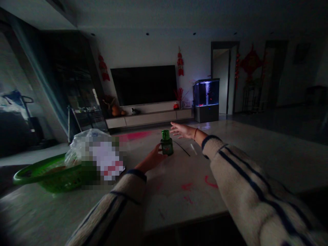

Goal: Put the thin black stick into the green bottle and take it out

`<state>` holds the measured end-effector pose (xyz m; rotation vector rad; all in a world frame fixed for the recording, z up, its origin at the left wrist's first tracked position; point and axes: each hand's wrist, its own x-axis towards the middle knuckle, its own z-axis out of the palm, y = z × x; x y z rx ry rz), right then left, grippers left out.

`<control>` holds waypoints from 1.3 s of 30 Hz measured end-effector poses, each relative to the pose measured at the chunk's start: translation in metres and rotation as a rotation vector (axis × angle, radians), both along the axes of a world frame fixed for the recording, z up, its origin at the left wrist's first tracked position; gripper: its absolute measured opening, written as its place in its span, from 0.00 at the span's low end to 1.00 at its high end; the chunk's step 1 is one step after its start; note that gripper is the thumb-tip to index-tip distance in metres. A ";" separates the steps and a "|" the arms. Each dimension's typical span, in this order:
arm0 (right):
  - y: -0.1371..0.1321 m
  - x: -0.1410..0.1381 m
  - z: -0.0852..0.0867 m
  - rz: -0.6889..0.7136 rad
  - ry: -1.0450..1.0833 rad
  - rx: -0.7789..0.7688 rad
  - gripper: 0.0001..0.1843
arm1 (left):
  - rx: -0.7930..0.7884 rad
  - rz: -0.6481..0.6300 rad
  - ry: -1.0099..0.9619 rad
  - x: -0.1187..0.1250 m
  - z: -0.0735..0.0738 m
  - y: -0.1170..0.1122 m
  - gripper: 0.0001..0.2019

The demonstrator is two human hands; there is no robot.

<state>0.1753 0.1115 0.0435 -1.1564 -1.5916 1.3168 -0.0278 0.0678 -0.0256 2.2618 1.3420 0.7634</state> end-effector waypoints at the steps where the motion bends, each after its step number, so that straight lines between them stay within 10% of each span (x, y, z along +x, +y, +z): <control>1: -0.002 -0.002 0.001 0.040 0.023 0.016 0.28 | -0.002 0.009 0.007 0.000 0.000 0.000 0.36; 11: -0.002 -0.006 0.003 -0.126 -0.079 -0.004 0.28 | -0.008 0.029 0.025 0.000 0.005 -0.005 0.36; 39: -0.013 -0.015 0.004 -0.004 -0.130 0.149 0.16 | -0.021 -0.040 -0.149 -0.001 -0.001 0.001 0.35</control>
